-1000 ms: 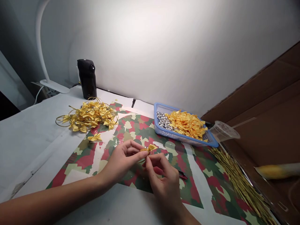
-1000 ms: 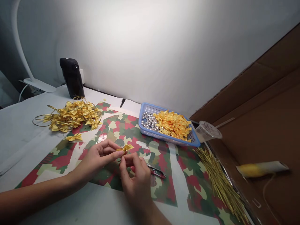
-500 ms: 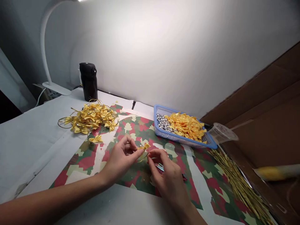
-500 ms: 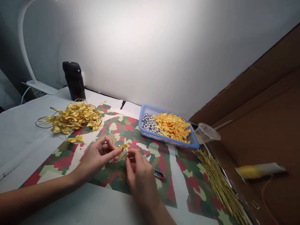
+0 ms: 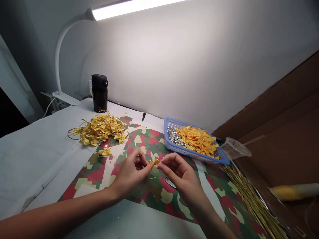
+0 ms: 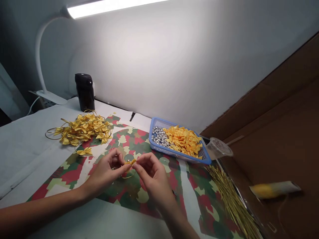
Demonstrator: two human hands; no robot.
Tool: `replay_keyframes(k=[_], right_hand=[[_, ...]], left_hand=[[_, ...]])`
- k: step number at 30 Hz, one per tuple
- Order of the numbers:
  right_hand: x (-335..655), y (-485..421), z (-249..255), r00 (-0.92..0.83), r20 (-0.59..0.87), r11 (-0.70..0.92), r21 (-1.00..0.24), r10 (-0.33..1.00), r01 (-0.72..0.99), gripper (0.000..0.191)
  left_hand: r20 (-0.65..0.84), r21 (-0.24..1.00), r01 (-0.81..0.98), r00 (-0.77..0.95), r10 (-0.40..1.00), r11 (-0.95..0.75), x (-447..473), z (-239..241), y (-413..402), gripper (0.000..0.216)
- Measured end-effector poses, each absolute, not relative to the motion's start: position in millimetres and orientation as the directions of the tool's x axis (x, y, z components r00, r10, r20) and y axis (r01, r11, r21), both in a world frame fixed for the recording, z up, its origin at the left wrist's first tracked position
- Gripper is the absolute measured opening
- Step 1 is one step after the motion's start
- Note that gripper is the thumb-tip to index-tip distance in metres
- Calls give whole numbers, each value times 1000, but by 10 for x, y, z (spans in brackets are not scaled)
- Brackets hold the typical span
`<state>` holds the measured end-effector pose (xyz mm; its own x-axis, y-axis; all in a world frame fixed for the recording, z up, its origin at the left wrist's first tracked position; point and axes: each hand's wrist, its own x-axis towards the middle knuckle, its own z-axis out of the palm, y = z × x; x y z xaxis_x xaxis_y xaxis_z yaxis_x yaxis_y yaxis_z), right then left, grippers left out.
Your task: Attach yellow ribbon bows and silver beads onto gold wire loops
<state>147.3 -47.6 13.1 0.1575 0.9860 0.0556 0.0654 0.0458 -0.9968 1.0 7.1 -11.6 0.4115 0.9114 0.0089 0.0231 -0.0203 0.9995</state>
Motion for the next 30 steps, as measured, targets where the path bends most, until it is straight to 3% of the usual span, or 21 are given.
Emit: replay_keyframes(k=[3, 14, 22, 30], right_hand=[[1523, -380, 142, 107, -47, -34, -993, 993, -113, 28], [1498, -193, 74, 96, -98, -84, -987, 991, -138, 38], [1489, -185, 56, 166, -68, -52, -993, 984, -102, 40], [1436, -297, 98, 205, 36, 29, -999, 978, 38, 34]], left_hand=[[34, 997, 44, 431, 901, -59, 11, -125, 80, 24], [137, 974, 91, 489, 861, -207, -18, -116, 75, 19], [269, 942, 89, 381, 885, -325, -20, -79, 60, 24], [184, 978, 32, 329, 926, -206, -2, -99, 67, 30]])
